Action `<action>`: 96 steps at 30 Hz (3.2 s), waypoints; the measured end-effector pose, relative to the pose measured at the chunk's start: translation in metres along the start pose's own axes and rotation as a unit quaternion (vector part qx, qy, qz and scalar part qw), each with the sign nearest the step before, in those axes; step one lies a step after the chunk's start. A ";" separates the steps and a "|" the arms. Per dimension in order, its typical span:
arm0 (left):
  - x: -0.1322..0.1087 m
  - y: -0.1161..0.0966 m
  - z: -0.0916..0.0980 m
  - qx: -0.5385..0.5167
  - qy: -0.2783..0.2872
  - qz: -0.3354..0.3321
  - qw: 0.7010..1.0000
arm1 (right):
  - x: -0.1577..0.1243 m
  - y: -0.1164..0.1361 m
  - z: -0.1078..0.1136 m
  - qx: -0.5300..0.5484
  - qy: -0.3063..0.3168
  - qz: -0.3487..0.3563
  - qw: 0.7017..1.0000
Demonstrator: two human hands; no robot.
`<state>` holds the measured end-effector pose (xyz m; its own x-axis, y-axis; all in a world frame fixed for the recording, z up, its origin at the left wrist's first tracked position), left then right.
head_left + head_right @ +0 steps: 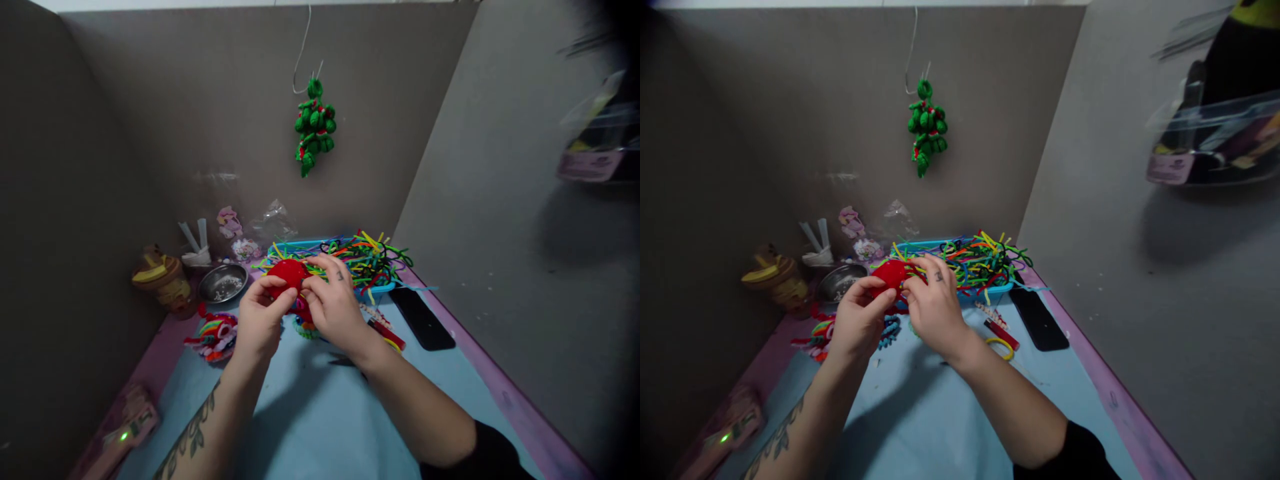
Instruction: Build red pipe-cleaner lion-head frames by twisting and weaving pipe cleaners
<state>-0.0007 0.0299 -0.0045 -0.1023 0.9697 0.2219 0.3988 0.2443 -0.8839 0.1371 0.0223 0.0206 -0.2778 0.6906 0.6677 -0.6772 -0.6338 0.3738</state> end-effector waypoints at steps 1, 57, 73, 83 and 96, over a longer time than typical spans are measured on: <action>0.000 0.000 0.001 0.012 -0.006 -0.012 1.000 | 0.000 0.001 0.000 -0.004 -0.001 0.001 1.000; 0.004 -0.002 -0.002 -0.062 0.056 0.042 0.996 | -0.004 0.001 0.006 -0.024 -0.131 -0.014 0.991; 0.008 0.013 -0.001 -0.162 0.018 0.083 0.983 | 0.000 -0.014 -0.012 0.458 0.086 -0.267 0.844; 0.006 0.009 -0.003 -0.146 0.026 0.071 0.986 | 0.002 -0.010 -0.014 0.557 0.016 -0.289 0.779; 0.005 0.008 -0.004 -0.116 0.045 0.051 0.991 | -0.001 -0.011 -0.012 0.539 -0.011 -0.285 0.793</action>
<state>0.0062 0.0370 -0.0090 0.0262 0.9831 0.1812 0.6028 0.1290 -0.7874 0.1370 0.0332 0.0082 -0.1150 0.9732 0.1992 0.2897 -0.1590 0.9438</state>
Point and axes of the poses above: each hand's wrist, its own x-axis towards the middle knuckle, its own z-axis out of the back of the hand, y = z × x, the point moved 3 cm from there along x, towards the middle knuckle, and after that the axes turned 7 degrees about y, right-handed, at the moved point
